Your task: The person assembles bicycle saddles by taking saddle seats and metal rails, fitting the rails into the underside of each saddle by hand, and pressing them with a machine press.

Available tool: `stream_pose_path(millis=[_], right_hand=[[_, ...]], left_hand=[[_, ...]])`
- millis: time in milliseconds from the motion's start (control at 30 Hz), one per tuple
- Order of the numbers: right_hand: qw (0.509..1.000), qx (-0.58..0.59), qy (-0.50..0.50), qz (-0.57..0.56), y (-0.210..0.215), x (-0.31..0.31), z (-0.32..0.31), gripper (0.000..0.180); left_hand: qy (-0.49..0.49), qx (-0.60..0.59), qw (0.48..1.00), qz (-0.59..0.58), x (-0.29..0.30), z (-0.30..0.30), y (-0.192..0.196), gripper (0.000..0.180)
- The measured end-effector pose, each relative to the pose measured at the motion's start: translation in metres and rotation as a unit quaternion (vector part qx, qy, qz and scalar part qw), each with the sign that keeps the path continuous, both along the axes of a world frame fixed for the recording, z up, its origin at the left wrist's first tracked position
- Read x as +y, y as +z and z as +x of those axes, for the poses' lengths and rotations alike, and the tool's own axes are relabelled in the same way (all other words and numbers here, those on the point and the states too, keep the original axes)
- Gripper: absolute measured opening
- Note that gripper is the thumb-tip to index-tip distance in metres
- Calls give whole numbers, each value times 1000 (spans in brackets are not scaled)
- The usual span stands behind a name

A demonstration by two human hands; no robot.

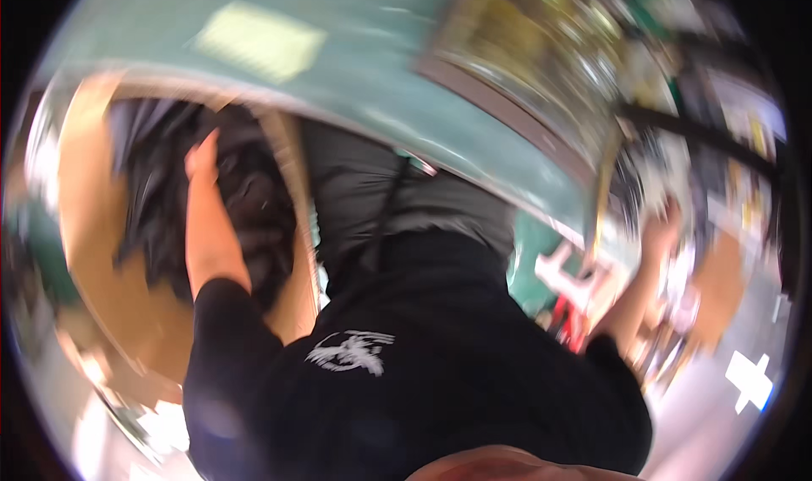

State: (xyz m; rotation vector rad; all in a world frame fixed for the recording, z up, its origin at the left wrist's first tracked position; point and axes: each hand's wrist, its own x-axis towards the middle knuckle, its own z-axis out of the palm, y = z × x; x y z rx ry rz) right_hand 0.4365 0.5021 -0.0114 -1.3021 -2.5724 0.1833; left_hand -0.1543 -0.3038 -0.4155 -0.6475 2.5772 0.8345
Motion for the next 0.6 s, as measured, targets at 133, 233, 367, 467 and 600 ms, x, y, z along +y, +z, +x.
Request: stream_pose_path(millis=[133, 233, 367, 467, 600], right_hand=[[991, -109, 74, -15, -3, -63, -14, 80], [992, -107, -13, -70, 7, -86, -15, 79], [994, -80, -6, -73, 11, -78, -12, 79], [993, -92, -2, -76, 14, -76, -9, 78], [991, -126, 30, -44, 16, -72, 0, 76]], left_hand=[[39, -45, 998, -20, 8, -30, -6, 87], [95, -73, 993, 15, 53, -31, 15, 63], [62, -150, 979, 124, 54, -20, 53, 44], [84, -152, 964, 201, 36, 5, 89, 40], [210, 83, 920, 319, 28, 45, 165, 41]])
